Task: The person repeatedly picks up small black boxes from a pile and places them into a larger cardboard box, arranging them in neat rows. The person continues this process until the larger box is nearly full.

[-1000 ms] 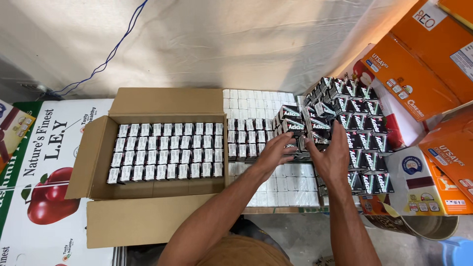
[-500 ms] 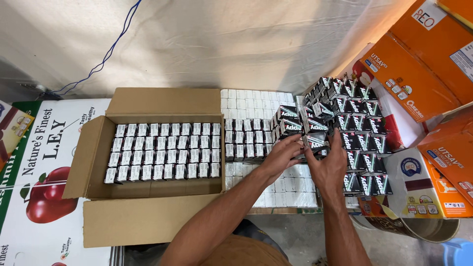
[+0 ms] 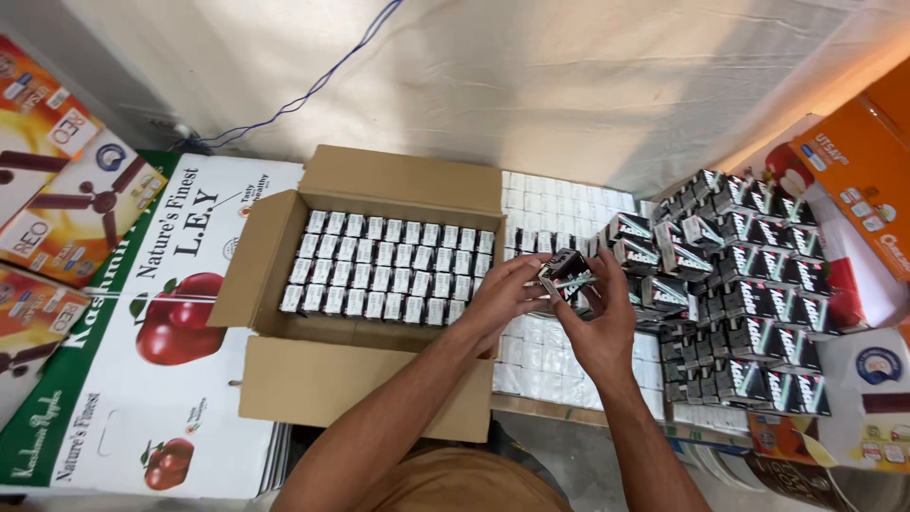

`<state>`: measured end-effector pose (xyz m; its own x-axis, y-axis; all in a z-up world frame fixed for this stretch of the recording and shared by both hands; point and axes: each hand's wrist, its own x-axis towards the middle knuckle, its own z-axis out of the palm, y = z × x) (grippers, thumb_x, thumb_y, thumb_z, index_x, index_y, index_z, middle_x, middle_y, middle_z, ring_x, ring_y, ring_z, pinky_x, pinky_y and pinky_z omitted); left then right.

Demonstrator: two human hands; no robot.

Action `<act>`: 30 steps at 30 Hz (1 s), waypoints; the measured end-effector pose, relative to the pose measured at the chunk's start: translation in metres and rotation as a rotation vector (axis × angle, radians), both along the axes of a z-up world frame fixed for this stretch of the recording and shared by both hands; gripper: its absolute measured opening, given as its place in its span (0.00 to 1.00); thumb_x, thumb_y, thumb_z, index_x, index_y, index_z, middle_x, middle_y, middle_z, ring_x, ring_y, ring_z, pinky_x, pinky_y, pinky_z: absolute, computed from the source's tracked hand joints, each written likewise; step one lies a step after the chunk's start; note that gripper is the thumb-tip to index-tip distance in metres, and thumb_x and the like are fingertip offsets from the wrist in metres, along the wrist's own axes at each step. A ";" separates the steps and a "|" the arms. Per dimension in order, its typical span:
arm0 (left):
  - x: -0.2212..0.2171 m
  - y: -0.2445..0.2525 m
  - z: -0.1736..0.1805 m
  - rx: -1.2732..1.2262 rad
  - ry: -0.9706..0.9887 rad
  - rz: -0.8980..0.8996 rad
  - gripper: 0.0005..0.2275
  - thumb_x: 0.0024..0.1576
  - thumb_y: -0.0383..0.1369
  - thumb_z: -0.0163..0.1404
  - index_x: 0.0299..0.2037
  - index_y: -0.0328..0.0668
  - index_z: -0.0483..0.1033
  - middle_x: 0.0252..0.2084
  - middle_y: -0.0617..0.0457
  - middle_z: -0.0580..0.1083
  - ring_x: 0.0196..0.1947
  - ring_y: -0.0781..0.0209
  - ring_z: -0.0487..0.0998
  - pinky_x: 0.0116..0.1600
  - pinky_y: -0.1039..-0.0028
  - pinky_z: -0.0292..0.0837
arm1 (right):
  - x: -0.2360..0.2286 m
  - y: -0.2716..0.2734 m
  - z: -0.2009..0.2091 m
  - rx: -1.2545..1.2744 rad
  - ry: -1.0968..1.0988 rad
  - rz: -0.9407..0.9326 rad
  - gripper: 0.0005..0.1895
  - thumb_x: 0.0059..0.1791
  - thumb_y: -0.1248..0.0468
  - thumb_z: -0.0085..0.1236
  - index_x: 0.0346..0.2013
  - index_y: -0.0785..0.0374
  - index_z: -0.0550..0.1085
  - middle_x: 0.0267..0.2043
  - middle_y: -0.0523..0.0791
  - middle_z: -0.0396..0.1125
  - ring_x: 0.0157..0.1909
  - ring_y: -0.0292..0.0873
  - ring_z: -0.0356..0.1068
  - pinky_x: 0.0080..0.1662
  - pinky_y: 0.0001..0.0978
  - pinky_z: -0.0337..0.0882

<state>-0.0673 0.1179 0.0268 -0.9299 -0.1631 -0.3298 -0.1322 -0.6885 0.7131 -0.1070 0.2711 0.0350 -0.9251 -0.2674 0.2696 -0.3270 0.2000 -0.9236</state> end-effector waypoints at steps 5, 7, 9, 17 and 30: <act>0.052 -0.070 -0.006 -0.361 0.133 0.012 0.22 0.54 0.22 0.50 0.62 0.38 0.74 0.53 0.41 0.68 0.53 0.44 0.76 0.58 0.52 0.76 | 0.031 -0.061 -0.002 0.008 -0.118 0.108 0.49 0.38 0.74 0.70 0.72 0.66 0.58 0.59 0.58 0.61 0.60 0.63 0.67 0.61 0.55 0.69; 0.079 -0.095 0.012 -0.586 0.222 -0.026 0.28 0.51 0.19 0.50 0.66 0.38 0.70 0.58 0.36 0.67 0.59 0.35 0.72 0.61 0.47 0.72 | 0.042 -0.084 -0.004 0.006 -0.185 0.155 0.50 0.37 0.73 0.70 0.72 0.66 0.58 0.58 0.58 0.59 0.58 0.62 0.68 0.61 0.54 0.70; 0.110 -0.120 0.039 -1.030 0.276 -0.019 0.27 0.51 0.23 0.55 0.64 0.41 0.71 0.64 0.37 0.64 0.61 0.28 0.70 0.60 0.40 0.70 | 0.054 -0.111 -0.006 0.036 -0.421 0.240 0.49 0.40 0.69 0.68 0.74 0.57 0.57 0.60 0.54 0.60 0.57 0.57 0.71 0.60 0.45 0.74; 0.180 -0.226 0.046 -1.770 0.115 -0.173 0.24 0.48 0.38 0.62 0.56 0.48 0.76 0.63 0.45 0.65 0.66 0.39 0.65 0.68 0.38 0.55 | 0.111 -0.214 0.003 0.014 -0.839 0.437 0.43 0.42 0.61 0.70 0.70 0.62 0.62 0.53 0.53 0.65 0.49 0.49 0.74 0.52 0.41 0.76; 0.216 -0.316 -0.015 -2.150 -0.262 -0.435 0.13 0.47 0.45 0.57 0.42 0.59 0.80 0.45 0.61 0.75 0.65 0.59 0.66 0.71 0.31 0.42 | 0.141 -0.320 -0.057 0.411 -0.989 0.682 0.43 0.42 0.44 0.70 0.64 0.63 0.68 0.47 0.48 0.71 0.50 0.39 0.69 0.55 0.37 0.72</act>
<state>0.1491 -0.1984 0.0123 -0.9768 -0.2003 -0.0756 -0.2061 0.9754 0.0786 0.0337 -0.0493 -0.0223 -0.3258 -0.6665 -0.6706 0.3148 0.5923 -0.7417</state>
